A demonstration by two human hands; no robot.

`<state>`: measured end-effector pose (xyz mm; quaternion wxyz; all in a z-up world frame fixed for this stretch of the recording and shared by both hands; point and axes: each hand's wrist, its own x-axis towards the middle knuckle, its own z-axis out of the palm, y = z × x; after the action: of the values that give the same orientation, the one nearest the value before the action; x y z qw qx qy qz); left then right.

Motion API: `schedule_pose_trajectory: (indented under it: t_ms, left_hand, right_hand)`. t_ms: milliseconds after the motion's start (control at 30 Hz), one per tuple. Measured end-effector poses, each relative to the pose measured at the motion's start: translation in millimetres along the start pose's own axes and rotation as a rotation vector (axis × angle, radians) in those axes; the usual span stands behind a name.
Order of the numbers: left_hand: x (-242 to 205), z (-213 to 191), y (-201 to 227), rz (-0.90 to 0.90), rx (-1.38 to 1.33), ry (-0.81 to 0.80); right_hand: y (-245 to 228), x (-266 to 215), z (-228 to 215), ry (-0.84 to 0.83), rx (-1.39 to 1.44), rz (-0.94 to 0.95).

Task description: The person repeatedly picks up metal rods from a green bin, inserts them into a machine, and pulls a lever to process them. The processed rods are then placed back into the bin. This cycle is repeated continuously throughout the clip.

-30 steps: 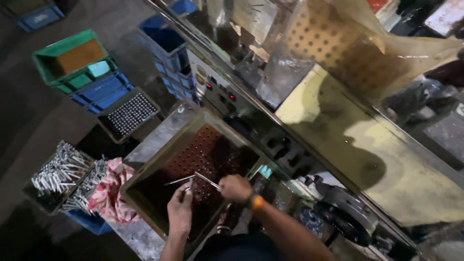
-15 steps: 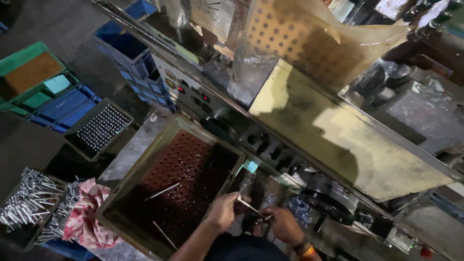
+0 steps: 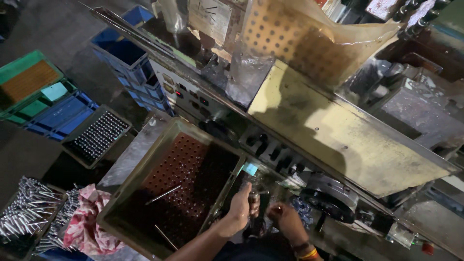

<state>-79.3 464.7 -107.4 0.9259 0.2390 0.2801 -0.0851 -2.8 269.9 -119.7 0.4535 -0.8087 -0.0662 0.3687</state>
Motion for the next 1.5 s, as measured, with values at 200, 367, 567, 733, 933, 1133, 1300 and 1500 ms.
schedule_pose_trajectory:
  t_ms: [200, 367, 567, 733, 933, 1133, 1300, 1500]
  left_hand:
    - [-9, -6, -6, 0.053, 0.112, 0.092]
    - [-7, -5, -10, -0.012, -0.02, 0.24]
    - [5, -11, -19, -0.039, -0.105, 0.147]
    - [8, 1, -27, -0.07, 0.04, 0.294]
    - [8, 13, -31, -0.104, 0.055, 0.287]
    - [13, 36, -38, -0.122, 0.137, 0.311]
    - [29, 64, -37, -0.232, 0.172, 0.338]
    - [41, 87, -48, -0.202, 0.214, 0.224]
  right_hand:
    - [-61, -20, 8, 0.009, 0.429, -0.081]
    - [-77, -24, 24, 0.026, 0.475, -0.094]
    - [-69, -30, 29, 0.179, 0.303, -0.167]
    - [-61, -41, 21, 0.301, 0.186, -0.214]
    - [-47, -51, 19, 0.394, 0.089, -0.091]
    - [-46, -59, -10, 0.436, 0.014, -0.253]
    - [-46, -56, -36, 0.467, 0.031, -0.246]
    - [-31, -53, -63, 0.457, 0.095, -0.272]
